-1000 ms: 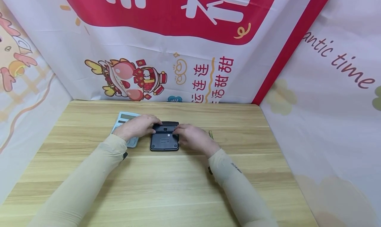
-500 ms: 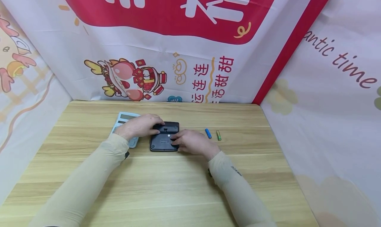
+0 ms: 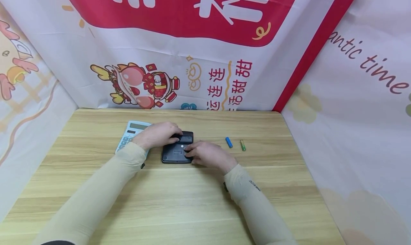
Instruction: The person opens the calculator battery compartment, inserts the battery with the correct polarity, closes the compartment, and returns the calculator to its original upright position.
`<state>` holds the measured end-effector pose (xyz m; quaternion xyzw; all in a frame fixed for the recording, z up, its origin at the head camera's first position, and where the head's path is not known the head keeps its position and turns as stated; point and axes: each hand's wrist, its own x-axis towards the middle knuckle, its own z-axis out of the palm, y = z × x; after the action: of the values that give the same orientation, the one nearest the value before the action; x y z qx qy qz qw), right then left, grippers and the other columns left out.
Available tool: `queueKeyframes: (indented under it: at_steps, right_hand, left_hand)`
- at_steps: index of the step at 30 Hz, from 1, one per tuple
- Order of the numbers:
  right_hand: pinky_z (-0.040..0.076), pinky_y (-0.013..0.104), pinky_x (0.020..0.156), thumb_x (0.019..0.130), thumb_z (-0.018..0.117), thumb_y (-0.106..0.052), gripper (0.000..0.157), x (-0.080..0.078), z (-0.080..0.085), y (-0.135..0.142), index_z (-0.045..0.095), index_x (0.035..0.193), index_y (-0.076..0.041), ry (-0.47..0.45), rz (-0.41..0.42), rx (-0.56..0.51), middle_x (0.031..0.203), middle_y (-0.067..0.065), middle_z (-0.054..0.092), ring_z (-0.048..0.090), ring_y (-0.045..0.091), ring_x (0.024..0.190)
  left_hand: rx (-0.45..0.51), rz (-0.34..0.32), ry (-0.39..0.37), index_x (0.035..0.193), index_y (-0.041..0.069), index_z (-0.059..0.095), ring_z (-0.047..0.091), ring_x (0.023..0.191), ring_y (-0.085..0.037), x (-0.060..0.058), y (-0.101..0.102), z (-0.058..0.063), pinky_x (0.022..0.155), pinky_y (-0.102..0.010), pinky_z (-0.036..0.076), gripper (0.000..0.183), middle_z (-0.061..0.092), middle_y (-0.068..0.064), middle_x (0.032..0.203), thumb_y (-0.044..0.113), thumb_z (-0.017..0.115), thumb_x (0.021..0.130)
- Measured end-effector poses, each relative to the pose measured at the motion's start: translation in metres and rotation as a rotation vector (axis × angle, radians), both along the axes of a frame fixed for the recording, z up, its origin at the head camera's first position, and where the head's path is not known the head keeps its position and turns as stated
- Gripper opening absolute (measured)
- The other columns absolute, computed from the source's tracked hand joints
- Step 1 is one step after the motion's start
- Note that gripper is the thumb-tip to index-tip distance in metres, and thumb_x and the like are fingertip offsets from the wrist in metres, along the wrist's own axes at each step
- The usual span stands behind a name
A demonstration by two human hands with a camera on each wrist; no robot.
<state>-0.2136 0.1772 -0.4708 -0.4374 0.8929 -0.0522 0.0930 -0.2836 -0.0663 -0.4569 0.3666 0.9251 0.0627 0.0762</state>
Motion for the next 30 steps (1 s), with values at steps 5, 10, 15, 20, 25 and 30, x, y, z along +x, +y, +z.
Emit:
queueKeyframes:
  at_steps: [5,10,15,20,25,30]
  right_hand:
    - [0.050,0.037,0.120,0.100,0.074,-0.028,0.038,0.000,0.000,0.000,0.071,0.138,-0.023,-0.017,-0.015,0.009,0.155,-0.004,0.061,0.058,0.018,0.144]
    - [0.049,0.036,0.121,0.101,0.073,-0.029,0.038,-0.002,-0.001,0.000,0.070,0.139,-0.024,-0.027,-0.020,0.015,0.156,-0.005,0.060,0.057,0.016,0.145]
    - [0.048,0.036,0.121,0.101,0.073,-0.028,0.039,-0.003,-0.002,0.001,0.070,0.139,-0.023,-0.033,-0.011,0.003,0.156,-0.004,0.060,0.057,0.017,0.145]
    - [0.048,0.037,0.121,0.101,0.073,-0.027,0.038,-0.003,-0.002,0.001,0.071,0.138,-0.022,-0.032,-0.004,-0.013,0.155,-0.002,0.061,0.057,0.017,0.145]
    - [0.048,0.037,0.121,0.101,0.073,-0.026,0.037,-0.003,-0.002,0.001,0.071,0.138,-0.021,-0.040,-0.009,-0.018,0.155,-0.002,0.061,0.057,0.017,0.145]
    - [0.049,0.037,0.121,0.101,0.073,-0.025,0.036,-0.002,-0.002,0.000,0.072,0.137,-0.021,-0.037,-0.005,-0.017,0.153,-0.003,0.063,0.058,0.017,0.144]
  left_hand:
    - [-0.005,-0.016,0.018,0.118,0.019,0.079,0.071,0.103,-0.015,-0.002,0.004,0.003,0.098,-0.040,0.063,0.023,0.079,0.000,0.115,0.030,0.076,0.099]
    - [-0.036,-0.022,0.019,0.117,0.019,0.080,0.070,0.100,-0.015,-0.002,0.008,0.008,0.096,-0.040,0.063,0.024,0.079,0.001,0.112,0.031,0.078,0.097]
    - [-0.073,-0.010,0.012,0.115,0.017,0.080,0.070,0.095,-0.016,-0.002,0.013,0.012,0.094,-0.040,0.063,0.028,0.079,0.000,0.108,0.034,0.081,0.093]
    - [-0.091,0.005,0.024,0.111,0.018,0.080,0.066,0.085,-0.015,-0.003,0.018,0.012,0.087,-0.036,0.063,0.026,0.077,0.002,0.099,0.035,0.081,0.092]
    - [-0.111,-0.008,0.035,0.109,0.018,0.080,0.065,0.082,-0.015,-0.004,0.022,0.010,0.083,-0.033,0.063,0.024,0.075,0.002,0.094,0.034,0.081,0.092]
    - [-0.106,-0.059,0.055,0.105,0.017,0.081,0.065,0.079,-0.015,-0.008,0.020,0.008,0.080,-0.033,0.063,0.014,0.076,0.001,0.091,0.024,0.077,0.094]
